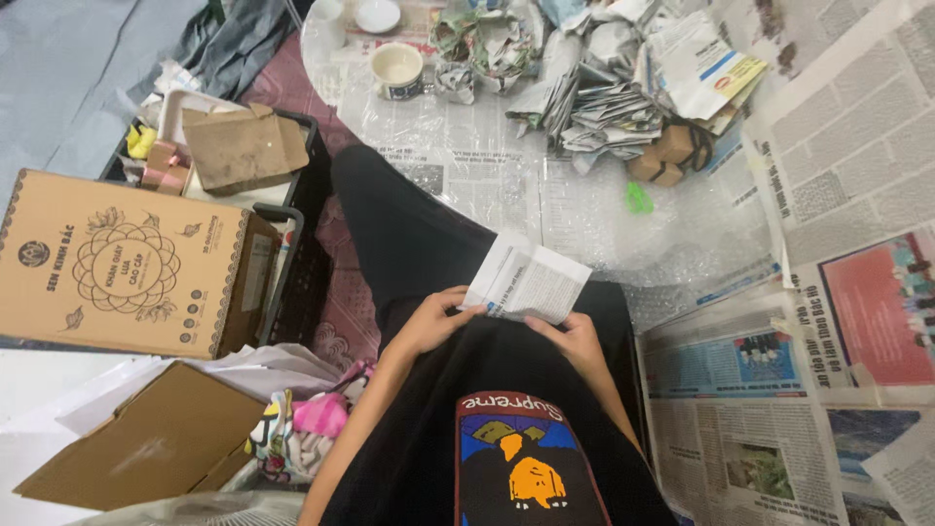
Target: The person wraps small ceramic cups with newspaper sheets. They pick up a cup, place it on a newspaper sheet, fold the paper around the cup, and set the wrapped bundle aside. The process repeats with additional cups and newspaper sheets.
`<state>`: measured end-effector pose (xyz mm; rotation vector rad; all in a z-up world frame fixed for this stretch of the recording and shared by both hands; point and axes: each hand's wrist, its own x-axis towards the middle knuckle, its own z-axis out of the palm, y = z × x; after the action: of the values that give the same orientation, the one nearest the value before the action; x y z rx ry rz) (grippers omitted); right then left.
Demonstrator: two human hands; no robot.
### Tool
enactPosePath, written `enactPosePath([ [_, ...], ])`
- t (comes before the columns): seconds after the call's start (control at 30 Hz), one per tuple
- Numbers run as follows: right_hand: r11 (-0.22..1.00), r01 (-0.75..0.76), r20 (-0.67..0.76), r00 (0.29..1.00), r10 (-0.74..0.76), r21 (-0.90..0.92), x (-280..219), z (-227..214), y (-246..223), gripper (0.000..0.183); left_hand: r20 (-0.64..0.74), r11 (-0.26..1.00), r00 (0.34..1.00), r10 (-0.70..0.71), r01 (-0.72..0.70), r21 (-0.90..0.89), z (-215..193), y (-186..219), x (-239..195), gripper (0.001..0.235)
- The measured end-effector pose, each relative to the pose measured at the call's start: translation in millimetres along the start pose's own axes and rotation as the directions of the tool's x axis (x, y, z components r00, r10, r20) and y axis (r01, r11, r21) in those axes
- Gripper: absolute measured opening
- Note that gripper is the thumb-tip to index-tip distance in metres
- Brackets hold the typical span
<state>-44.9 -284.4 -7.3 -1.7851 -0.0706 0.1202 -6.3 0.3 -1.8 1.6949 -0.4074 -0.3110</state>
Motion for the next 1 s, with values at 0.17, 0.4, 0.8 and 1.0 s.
enactPosePath([
  [0.17, 0.999, 0.038, -0.007, 0.999, -0.038, -0.008, 6, -2, -4, 0.03, 0.032, 0.999, 0.999, 0.033, -0.032, -0.024, -7, 0, 4, 0.031],
  [0.4, 0.996, -0.026, 0.011, 1.0, 0.027, -0.091, 8, -4, -2, 0.03, 0.071, 0.999, 0.997, -0.03, 0.032, -0.028, -11, -9, 5, 0.035],
  [0.8, 0.996, 0.009, 0.064, 0.998, -0.004, -0.084, 17, -13, 11, 0.03, 0.045, 0.994, 0.994, -0.097, 0.099, -0.038, -17, -31, 5, 0.033],
  [1.0, 0.999, -0.041, 0.066, 0.997, 0.043, -0.035, 11, -13, 19, 0.031, 0.056, 0.995, 0.998, -0.028, 0.033, -0.095, -14, -23, -3, 0.031],
])
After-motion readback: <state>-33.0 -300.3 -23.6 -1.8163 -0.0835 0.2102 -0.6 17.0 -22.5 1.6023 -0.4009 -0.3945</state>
